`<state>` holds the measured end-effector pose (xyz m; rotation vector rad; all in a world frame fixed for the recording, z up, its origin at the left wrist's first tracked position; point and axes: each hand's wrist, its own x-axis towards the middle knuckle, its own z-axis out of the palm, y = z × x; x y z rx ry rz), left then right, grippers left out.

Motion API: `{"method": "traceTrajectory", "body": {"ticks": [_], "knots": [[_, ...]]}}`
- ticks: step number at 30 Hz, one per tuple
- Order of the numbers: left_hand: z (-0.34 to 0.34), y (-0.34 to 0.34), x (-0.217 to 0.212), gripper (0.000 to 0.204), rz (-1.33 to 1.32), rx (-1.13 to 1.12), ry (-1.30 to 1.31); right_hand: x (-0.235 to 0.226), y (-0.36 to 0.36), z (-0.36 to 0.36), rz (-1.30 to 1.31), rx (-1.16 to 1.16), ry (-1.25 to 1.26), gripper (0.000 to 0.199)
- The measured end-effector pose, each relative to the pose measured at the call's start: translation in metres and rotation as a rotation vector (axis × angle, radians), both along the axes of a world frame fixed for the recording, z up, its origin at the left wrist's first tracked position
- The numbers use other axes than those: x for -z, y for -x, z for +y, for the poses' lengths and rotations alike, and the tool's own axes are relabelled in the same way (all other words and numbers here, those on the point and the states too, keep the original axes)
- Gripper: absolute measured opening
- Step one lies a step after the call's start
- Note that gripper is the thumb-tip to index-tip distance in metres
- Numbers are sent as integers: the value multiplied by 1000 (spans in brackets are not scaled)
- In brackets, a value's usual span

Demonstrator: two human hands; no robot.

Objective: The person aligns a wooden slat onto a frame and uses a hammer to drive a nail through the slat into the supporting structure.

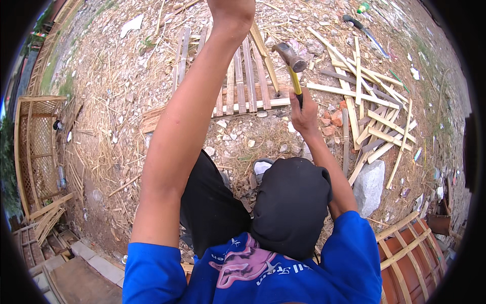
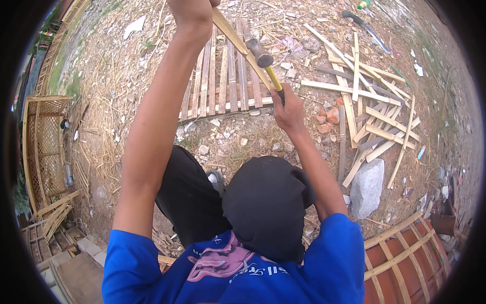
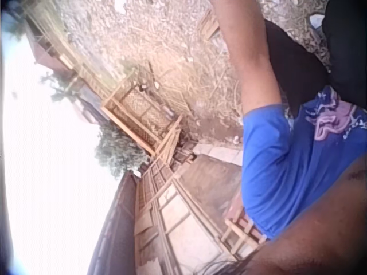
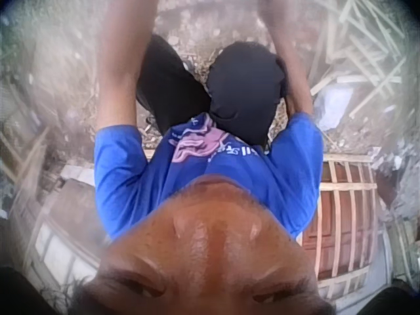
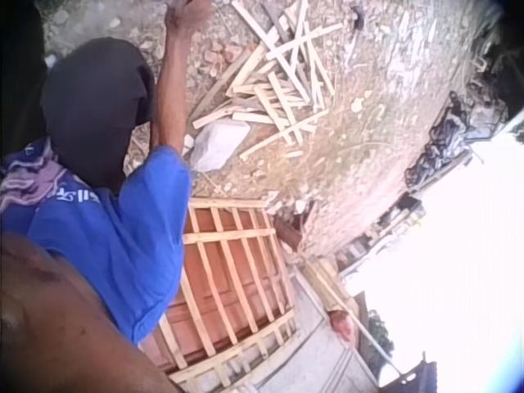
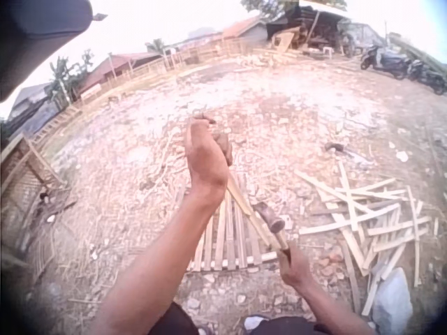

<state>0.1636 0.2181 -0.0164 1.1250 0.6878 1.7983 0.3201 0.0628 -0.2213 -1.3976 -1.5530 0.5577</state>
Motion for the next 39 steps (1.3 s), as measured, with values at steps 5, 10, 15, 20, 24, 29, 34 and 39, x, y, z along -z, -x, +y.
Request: {"method": "traceTrajectory", "body": {"ticks": [5,10,15,20,24,29,34,39], "knots": [[-11,-3,-4,21,13,10,0,-16,28,11,207,-82,-238,21],[-5,3,1,20,-74,-7,48,71,-4,-18,-113,66,-5,17],[-13,2,-4,20,-11,25,9,-10,19,8,29,-38,-153,17],[-18,0,-1,21,10,-30,3,27,14,10,-38,-11,-14,16],[-13,28,9,25,-72,-72,19,111,-28,-67,-297,113,400,23],[-33,63,-1,17,-143,-56,82,133,-55,-120,-32,184,549,21],[-62,99,-31,16,-433,-16,37,92,-48,-86,309,213,436,21],[-83,129,-35,14,-641,96,-84,-51,-14,-26,1170,-44,94,49]]}}
